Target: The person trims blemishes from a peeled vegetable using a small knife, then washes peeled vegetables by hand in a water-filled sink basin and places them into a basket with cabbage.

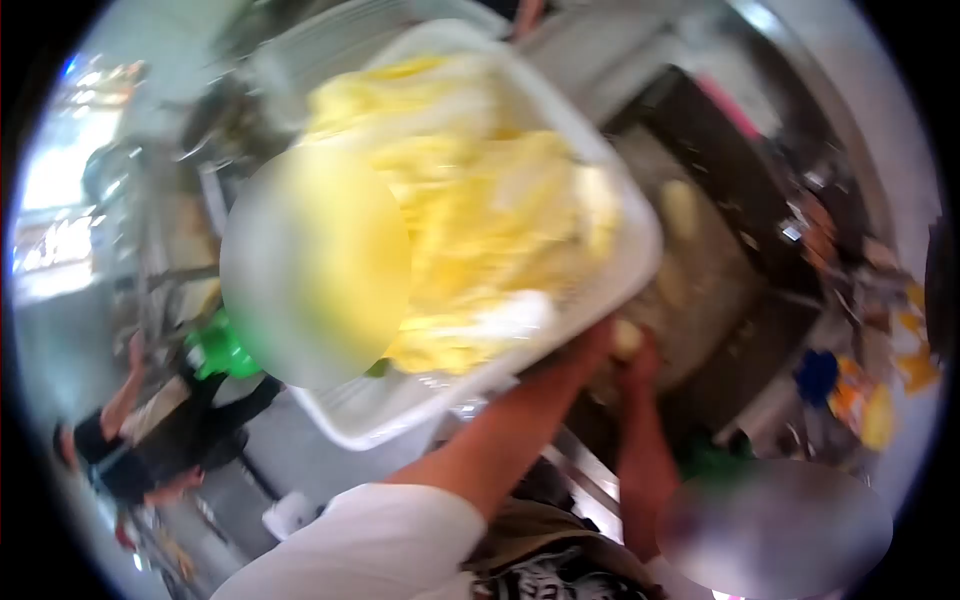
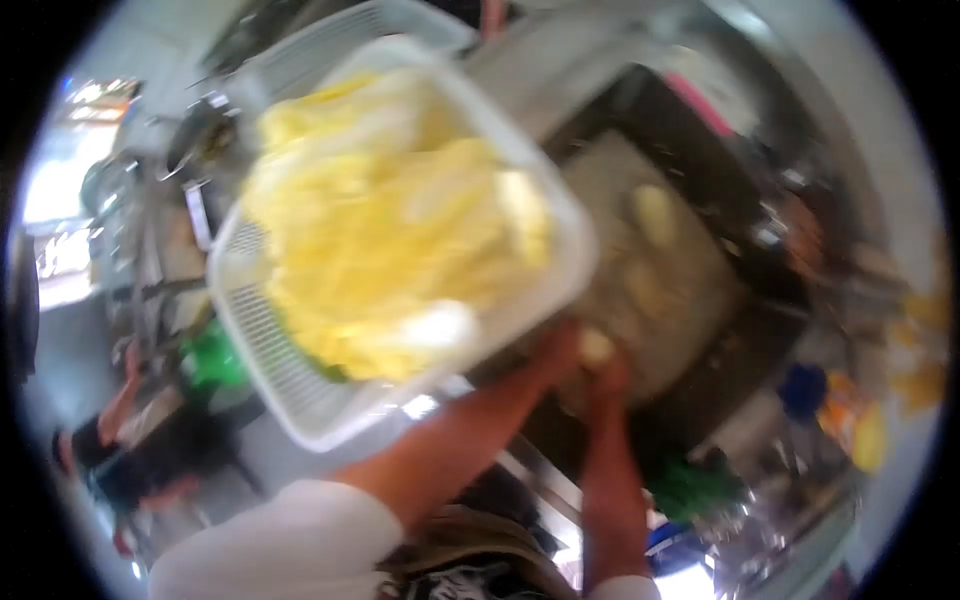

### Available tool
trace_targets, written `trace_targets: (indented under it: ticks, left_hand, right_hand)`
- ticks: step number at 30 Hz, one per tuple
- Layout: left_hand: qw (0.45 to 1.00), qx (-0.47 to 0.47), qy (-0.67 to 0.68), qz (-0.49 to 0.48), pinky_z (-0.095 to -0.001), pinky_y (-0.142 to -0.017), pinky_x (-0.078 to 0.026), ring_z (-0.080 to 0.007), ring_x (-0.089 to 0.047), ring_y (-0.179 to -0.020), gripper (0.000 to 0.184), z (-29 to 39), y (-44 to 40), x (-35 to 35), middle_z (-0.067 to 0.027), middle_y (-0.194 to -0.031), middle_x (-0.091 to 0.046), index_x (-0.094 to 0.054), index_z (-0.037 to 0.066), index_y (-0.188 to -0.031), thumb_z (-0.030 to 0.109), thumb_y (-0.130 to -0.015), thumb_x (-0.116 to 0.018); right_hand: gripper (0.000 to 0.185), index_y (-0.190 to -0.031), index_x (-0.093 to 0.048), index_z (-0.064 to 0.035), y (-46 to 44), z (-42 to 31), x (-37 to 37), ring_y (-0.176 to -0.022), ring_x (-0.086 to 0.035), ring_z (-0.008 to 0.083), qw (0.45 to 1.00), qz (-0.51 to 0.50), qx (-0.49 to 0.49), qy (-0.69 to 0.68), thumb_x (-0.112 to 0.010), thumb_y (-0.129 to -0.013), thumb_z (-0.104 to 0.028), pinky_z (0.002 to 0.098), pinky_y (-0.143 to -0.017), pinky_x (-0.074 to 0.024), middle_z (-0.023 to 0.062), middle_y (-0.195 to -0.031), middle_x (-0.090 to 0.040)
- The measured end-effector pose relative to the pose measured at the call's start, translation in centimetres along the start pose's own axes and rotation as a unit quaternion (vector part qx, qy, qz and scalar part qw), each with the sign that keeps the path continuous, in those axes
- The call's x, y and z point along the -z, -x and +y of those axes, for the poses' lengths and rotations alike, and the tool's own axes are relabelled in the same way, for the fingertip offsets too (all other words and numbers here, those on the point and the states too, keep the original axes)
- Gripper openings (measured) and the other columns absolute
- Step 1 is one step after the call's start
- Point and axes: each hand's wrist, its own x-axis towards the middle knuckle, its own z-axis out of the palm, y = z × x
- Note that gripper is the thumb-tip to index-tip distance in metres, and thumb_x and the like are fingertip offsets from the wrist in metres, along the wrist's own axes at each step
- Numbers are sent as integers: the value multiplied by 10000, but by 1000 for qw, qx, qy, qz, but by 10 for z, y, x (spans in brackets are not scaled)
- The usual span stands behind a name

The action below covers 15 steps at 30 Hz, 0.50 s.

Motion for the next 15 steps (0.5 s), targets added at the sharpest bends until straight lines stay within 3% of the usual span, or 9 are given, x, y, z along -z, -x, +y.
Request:
trace_targets:
  ticks: [1, 2, 4, 5, 7, 9, 12, 13, 15]
  left_hand:
    - [999, -4, -30, 16, -466, -817, -485, -330, -616, -897, 290, 5, 1, -1, -187, -966, -638, -664, 89, -920, 347, -850, -551]
    - [998, -5, -55, 30, -466, -812, -484, -332, -621, -875, 290, 7, 3, -1, -190, -936, -649, -679, 96, -887, 353, -841, -553]
    - [997, -2, -78, 20, -466, -809, -483, -335, -626, -858, 284, 6, 0, -14, -192, -909, -659, -694, 101, -856, 351, -829, -560]
    - [997, 8, -75, 6, -465, -811, -483, -335, -626, -862, 277, -1, 1, -19, -191, -912, -660, -694, 101, -858, 344, -826, -565]
    - [997, 20, -67, -20, -464, -816, -482, -336, -627, -870, 262, -13, -2, -31, -189, -917, -661, -694, 100, -863, 329, -818, -574]
    - [997, 30, -62, -38, -462, -821, -481, -336, -627, -877, 248, -23, -1, -40, -187, -923, -662, -693, 99, -867, 314, -811, -584]
    - [996, 39, -52, -53, -460, -828, -481, -337, -628, -889, 229, -32, -4, -53, -184, -930, -664, -693, 98, -874, 292, -799, -598]
    - [997, 40, -50, -53, -460, -830, -480, -337, -628, -893, 223, -34, -6, -55, -183, -933, -664, -693, 98, -876, 285, -796, -602]
    - [996, 37, -48, -68, -458, -835, -480, -338, -628, -901, 213, -39, -7, -65, -181, -938, -665, -693, 97, -880, 270, -788, -612]
  right_hand:
    - [719, -1223, -548, -32, 2, -30, 21, -971, -637, 258, 996, -88, 29, -19, -859, -596, -196, 376, -862, -523, 145, -1082, -650]
    - [666, -1184, -569, -18, 8, -70, 32, -963, -638, 241, 980, -120, 156, 12, -856, -607, -188, 375, -852, -524, 160, -1073, -652]
    - [569, -1132, -600, -4, 2, -75, 39, -951, -639, 235, 974, -161, 131, -94, -829, -653, -207, 381, -842, -522, 182, -1058, -658]
    - [527, -1121, -610, -3, -9, -54, 39, -946, -640, 245, 957, -179, -23, -228, -804, -688, -235, 389, -843, -518, 189, -1052, -660]
    - [472, -1107, -625, -5, -24, -49, 27, -936, -639, 274, 962, -89, -111, -233, -741, -755, -296, 400, -845, -510, 202, -1047, -661]
    - [456, -1103, -634, -10, -20, -53, 4, -925, -636, 310, 992, 118, 33, 11, -664, -817, -363, 407, -849, -501, 215, -1051, -656]
    - [474, -1119, -630, -19, -19, -62, -4, -974, -618, 355, 996, 87, 31, 13, -574, -854, -409, 420, -878, -483, 232, -1079, -644]
    - [453, -1121, -637, -42, -31, -54, -1, -1004, -609, 348, 980, -47, 75, 176, -575, -855, -402, 428, -890, -479, 215, -1106, -638]
    - [446, -1135, -625, -37, -48, -36, 4, -1010, -608, 350, 945, -148, 126, 263, -571, -862, -384, 423, -894, -480, 207, -1113, -639]
